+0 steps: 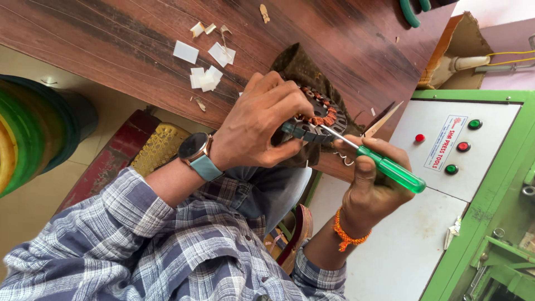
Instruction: The person cuts small white rectangular pieces with scissors and places them into slots on a circular component with copper windings. They then use a green-handled screwdriver to tighten or adjust the component on a workbench.
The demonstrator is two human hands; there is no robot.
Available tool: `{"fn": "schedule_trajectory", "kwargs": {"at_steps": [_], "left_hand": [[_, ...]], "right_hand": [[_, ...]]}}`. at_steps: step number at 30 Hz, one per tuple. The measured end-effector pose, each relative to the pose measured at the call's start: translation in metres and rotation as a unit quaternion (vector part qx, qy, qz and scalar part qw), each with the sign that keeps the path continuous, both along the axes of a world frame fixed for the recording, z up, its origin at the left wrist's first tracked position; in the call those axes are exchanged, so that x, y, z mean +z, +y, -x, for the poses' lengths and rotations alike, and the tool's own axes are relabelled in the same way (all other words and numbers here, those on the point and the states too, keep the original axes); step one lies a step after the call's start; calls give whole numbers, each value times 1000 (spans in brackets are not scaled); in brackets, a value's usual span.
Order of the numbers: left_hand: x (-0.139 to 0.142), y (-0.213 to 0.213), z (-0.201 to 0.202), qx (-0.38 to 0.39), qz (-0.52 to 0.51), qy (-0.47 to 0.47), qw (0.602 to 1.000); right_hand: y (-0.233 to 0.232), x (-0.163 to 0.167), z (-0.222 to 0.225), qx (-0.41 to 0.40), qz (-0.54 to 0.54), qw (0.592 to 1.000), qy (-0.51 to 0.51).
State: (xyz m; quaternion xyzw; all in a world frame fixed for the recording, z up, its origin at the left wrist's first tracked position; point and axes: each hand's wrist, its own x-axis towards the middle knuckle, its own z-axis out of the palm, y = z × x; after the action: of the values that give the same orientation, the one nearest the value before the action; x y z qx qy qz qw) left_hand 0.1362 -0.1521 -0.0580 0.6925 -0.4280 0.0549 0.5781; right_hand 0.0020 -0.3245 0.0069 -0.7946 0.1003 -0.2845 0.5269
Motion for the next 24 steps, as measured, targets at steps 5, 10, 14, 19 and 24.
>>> {"fn": "schedule_trajectory", "kwargs": {"at_steps": [5,10,14,19,24], "left_hand": [[1,-3,-1,-16,-34,2,999],[4,-3,-2,-28,-5,23,999],[8,1,-9,-35,1,26,999],[11,3,-11,-21,-48,-93,994],[9,-8,-6,29,-88,-175,980]], "right_hand": [[6,12,-3,-5,72,996,43],[5,33,-15,20,31,994,101],[-8,46,-22,51,-29,986,157],[-11,28,-4,15,-27,999,25],[-18,13,30,5,-109,992,-65]]}}
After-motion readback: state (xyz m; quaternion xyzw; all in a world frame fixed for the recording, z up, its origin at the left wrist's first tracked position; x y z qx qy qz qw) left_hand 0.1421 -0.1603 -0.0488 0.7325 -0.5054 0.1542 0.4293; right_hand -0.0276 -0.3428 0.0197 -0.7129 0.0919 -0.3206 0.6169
